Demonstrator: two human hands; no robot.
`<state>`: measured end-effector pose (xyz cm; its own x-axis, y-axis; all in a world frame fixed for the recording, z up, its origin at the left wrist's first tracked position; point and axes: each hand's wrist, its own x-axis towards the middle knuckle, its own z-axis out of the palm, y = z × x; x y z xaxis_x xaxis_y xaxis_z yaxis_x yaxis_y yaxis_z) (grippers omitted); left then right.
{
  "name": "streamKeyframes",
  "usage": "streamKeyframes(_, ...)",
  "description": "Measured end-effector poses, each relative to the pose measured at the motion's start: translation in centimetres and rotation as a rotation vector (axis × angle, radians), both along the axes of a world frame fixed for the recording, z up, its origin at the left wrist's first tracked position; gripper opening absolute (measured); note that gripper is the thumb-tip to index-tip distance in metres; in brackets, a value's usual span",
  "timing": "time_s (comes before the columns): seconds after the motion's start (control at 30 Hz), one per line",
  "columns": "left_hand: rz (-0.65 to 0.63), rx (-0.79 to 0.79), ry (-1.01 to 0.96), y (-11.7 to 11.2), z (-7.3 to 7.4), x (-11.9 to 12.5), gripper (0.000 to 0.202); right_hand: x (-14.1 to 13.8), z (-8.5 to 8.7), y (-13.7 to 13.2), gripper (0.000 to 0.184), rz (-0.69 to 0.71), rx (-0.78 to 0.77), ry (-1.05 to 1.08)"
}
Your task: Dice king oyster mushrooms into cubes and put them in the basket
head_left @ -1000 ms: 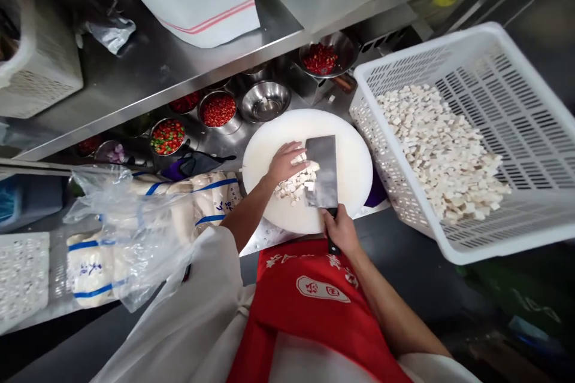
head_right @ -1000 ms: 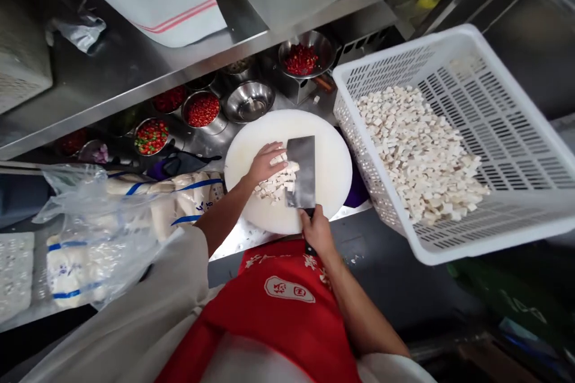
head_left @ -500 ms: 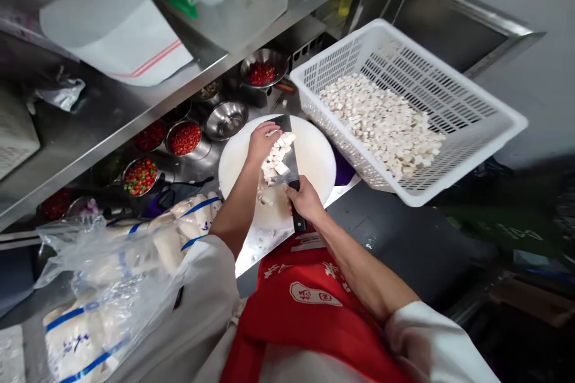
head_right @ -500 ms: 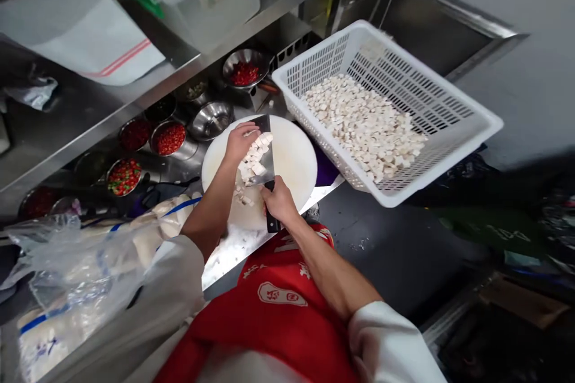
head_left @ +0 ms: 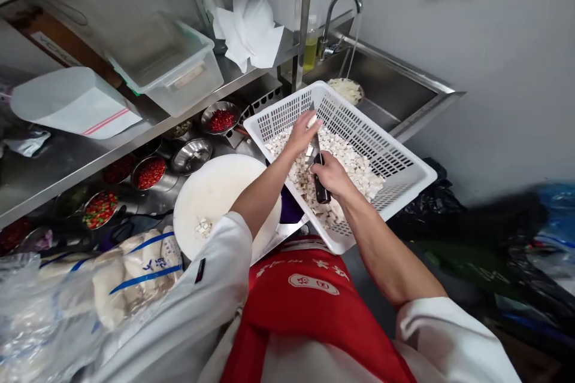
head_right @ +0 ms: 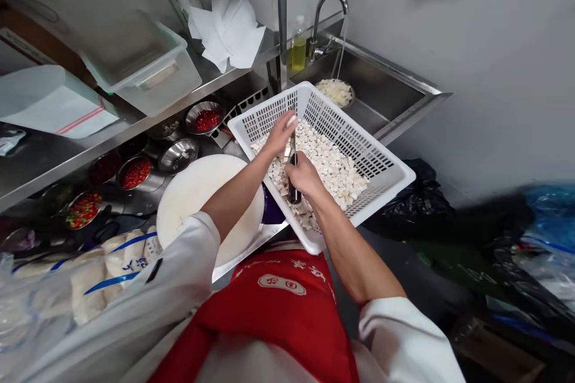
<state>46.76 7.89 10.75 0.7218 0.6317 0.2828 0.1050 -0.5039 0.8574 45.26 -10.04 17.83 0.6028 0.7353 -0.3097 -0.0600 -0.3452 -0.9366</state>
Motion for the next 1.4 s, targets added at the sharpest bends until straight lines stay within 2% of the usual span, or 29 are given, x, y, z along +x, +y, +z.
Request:
streamKeyframes(0.1,0.026,0.071,0.129,-2.2,-3.1,0.9,0.043,1.3,-0.8,-1.0,0.025,-0.033,0.025,0.118)
streamKeyframes(0.2,0.143,0.057,0.39,-2.4,-5.3,0.3,0.036,1.5,-0.9,-2.7,0.028,-0.078,0.078,0.173)
streamKeyframes(0.27,0.187,0.062,0.447,-1.1,-5.4,-1.2,0.029,1.2,-0.7,-4.3,0.03,-0.095,0.111,0.143)
streamKeyframes(0.33,0.208,0.11,0.349,1.4,-4.4,-4.5,0.028,0.7,-0.5,-6.3,0.033,-0.092,0.134,0.11)
streamKeyframes(0.37,0.231,0.147,0.281,2.9,-3.8,-7.1,0.03,0.2,-0.6,-7.4,0.034,-0.08,0.136,0.111)
streamKeyframes(0.43,0.328,0.194,0.22,6.0,-2.6,-14.2,0.038,-1.1,-0.9,-9.6,0.037,-0.02,0.106,0.183)
streamKeyframes(0.5,0.472,0.178,0.276,7.7,-2.1,-23.1,0.05,-3.0,-1.8,-11.4,0.039,0.055,0.031,0.29)
streamKeyframes(0.53,0.522,0.166,0.315,7.7,-2.2,-27.8,0.055,-4.3,-2.4,-12.1,0.038,0.101,-0.011,0.336)
streamKeyframes(0.6,0.558,0.123,0.427,6.0,-3.2,-36.3,0.062,-7.3,-3.9,-13.0,0.03,0.214,-0.099,0.401)
streamKeyframes(0.67,0.529,0.105,0.499,2.7,-4.9,-42.4,0.06,-10.7,-5.7,-13.2,0.028,0.326,-0.168,0.429)
streamKeyframes(0.7,0.491,0.117,0.534,0.8,-5.9,-44.4,0.057,-12.4,-6.7,-13.1,0.03,0.371,-0.19,0.436)
streamKeyframes(0.77,0.403,0.148,0.576,-2.9,-7.5,-46.4,0.054,-15.4,-8.5,-12.8,0.034,0.416,-0.208,0.448)
streamKeyframes(0.83,0.357,0.173,0.59,-5.9,-8.7,-46.1,0.056,-18.1,-10.0,-12.2,0.033,0.416,-0.206,0.461)
streamKeyframes(0.93,0.388,0.172,0.568,-8.7,-9.7,-43.3,0.062,-21.7,-11.3,-11.1,0.029,0.393,-0.178,0.474)
streamKeyframes(1.03,0.514,0.123,0.516,-9.4,-10.1,-39.9,0.06,-25.0,-11.4,-9.4,0.025,0.416,-0.138,0.481)
streamKeyframes(1.13,0.68,0.017,0.441,-8.7,-9.3,-36.6,0.049,-26.3,-10.4,-7.8,0.026,0.432,-0.086,0.455)
streamKeyframes(1.2,0.66,-0.016,0.385,-8.2,-7.7,-33.6,0.045,-25.2,-9.3,-7.4,0.026,0.401,-0.062,0.405)
streamKeyframes(1.27,0.539,0.002,0.284,-8.0,-5.7,-29.4,0.044,-22.8,-7.9,-7.7,0.026,0.342,-0.054,0.336)
streamKeyframes(1.33,0.396,0.07,0.157,-8.3,-3.6,-24.1,0.044,-19.6,-6.3,-8.4,0.028,0.227,-0.073,0.238)
streamKeyframes(1.4,0.218,0.215,0.099,-8.3,-2.0,-18.3,0.042,-16.2,-4.7,-9.2,0.03,0.046,-0.086,0.11)
